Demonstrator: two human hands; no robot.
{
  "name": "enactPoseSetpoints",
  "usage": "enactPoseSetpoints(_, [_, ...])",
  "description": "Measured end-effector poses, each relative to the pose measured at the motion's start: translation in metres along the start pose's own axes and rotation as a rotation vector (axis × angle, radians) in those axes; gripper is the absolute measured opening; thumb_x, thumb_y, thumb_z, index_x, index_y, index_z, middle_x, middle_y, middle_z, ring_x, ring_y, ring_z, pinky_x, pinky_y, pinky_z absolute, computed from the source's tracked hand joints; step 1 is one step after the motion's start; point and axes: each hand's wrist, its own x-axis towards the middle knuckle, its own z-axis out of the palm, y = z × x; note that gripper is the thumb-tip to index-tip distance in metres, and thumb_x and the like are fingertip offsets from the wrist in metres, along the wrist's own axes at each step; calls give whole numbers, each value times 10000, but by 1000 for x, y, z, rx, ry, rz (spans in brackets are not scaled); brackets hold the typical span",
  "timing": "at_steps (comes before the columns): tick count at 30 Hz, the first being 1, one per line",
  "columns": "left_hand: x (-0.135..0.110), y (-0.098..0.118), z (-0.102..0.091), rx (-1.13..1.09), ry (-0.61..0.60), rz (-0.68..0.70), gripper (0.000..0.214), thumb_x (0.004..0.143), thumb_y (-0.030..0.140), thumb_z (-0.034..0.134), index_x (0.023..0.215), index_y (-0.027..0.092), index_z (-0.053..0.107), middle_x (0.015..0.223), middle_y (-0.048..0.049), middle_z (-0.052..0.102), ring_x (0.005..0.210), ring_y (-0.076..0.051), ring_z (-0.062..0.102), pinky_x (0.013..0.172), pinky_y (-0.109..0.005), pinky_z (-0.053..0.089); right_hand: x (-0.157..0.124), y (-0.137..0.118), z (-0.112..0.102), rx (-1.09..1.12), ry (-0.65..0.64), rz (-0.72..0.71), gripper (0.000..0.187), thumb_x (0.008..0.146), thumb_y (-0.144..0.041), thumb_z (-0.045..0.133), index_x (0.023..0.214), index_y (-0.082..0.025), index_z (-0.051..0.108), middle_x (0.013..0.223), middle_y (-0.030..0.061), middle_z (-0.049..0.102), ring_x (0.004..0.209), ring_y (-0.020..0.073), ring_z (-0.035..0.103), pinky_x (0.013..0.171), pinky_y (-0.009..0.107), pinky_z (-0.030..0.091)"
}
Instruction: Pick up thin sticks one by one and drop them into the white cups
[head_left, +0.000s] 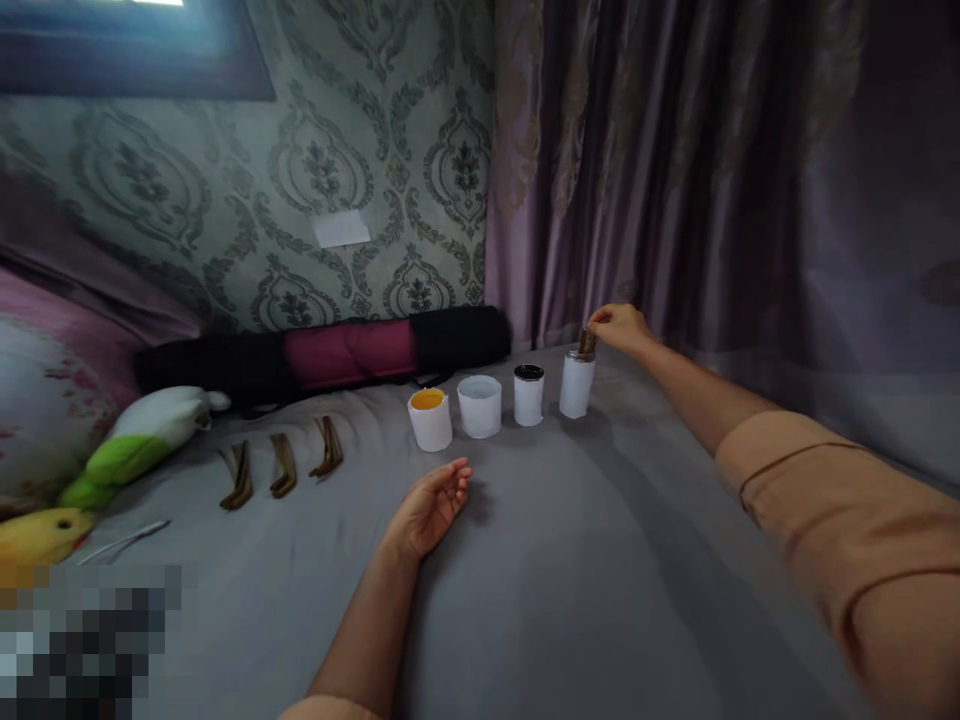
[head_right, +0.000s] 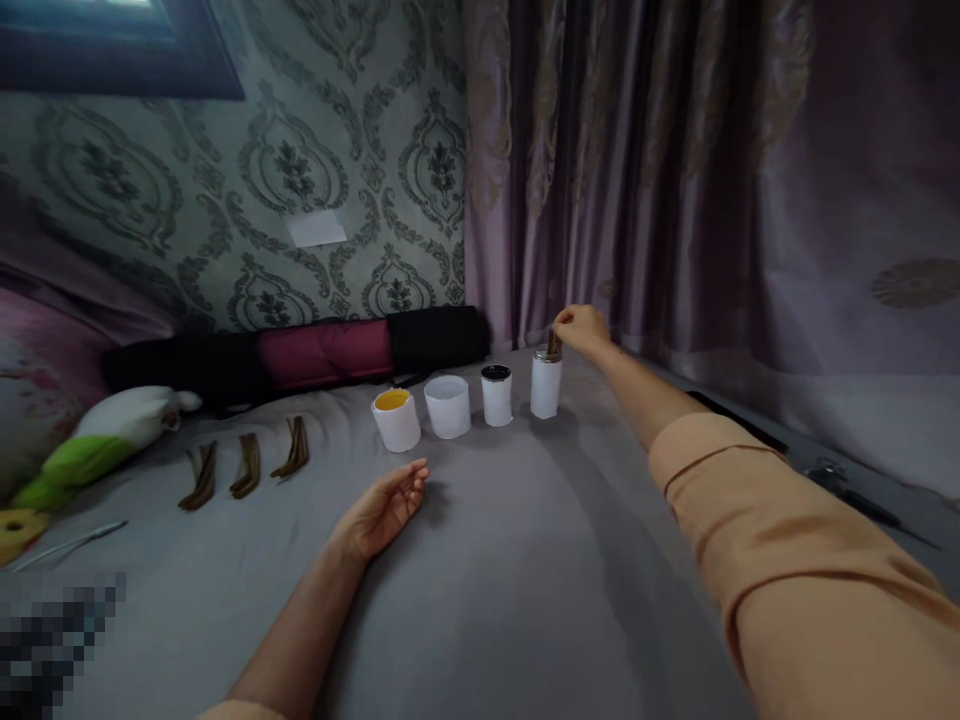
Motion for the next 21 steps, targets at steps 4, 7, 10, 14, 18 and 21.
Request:
enactPoseSetpoints(4, [0, 0, 0, -13, 1, -4, 154, 783, 90, 493, 907, 56, 578, 760, -77, 612, 593, -75, 556, 522, -161, 452, -1, -1, 2, -3, 11, 7, 132, 622, -236, 590, 727, -187, 653, 721, 21, 635, 696, 159, 573, 620, 258, 429])
enactPoseSetpoints(7, [0, 1, -1, -13, -5, -5, 144, 780, 93, 498, 896, 62, 578, 750, -74, 612, 586, -72, 553, 518, -159, 448, 0, -1, 4, -2, 1, 6, 112, 618, -230, 596, 706, -186, 649, 707, 23, 632, 670, 153, 561, 604, 253, 418])
enactPoseSetpoints(10, [1, 1, -2, -15, -10, -3, 145, 775, 95, 506, 897, 65, 579, 747, -72, 611, 588, -70, 553, 519, -156, 445, 0, -2, 4, 2, -8, 20, 124, 622, -219, 590, 720, -173, 651, 709, 30, 633, 658, 136, 540, 587, 236, 389])
enactPoseSetpoints(14, [2, 1, -3, -18, -17, -4, 156, 771, 100, 512, 907, 65, 579, 756, -70, 610, 592, -70, 554, 520, -157, 445, 0, -4, 4, 3, -12, 42, 173, 623, -212, 592, 768, -146, 659, 740, 46, 639, 657, 114, 512, 578, 220, 356])
enactPoseSetpoints(18, [2, 1, -3, -17, -27, -9, 157, 769, 103, 517, 907, 63, 581, 761, -70, 612, 591, -70, 555, 519, -156, 444, 1, -4, 6, 0, 11, 55, 175, 613, -225, 600, 762, -159, 664, 735, 33, 635, 653, 110, 515, 581, 217, 356])
enactPoseSetpoints(21, [3, 1, -3, -16, -23, -4, 157, 771, 107, 518, 908, 65, 581, 756, -68, 611, 593, -69, 556, 524, -157, 447, 3, -3, 8, -5, 1, 55, 160, 608, -233, 597, 741, -177, 664, 729, 20, 635, 660, 122, 531, 583, 223, 370])
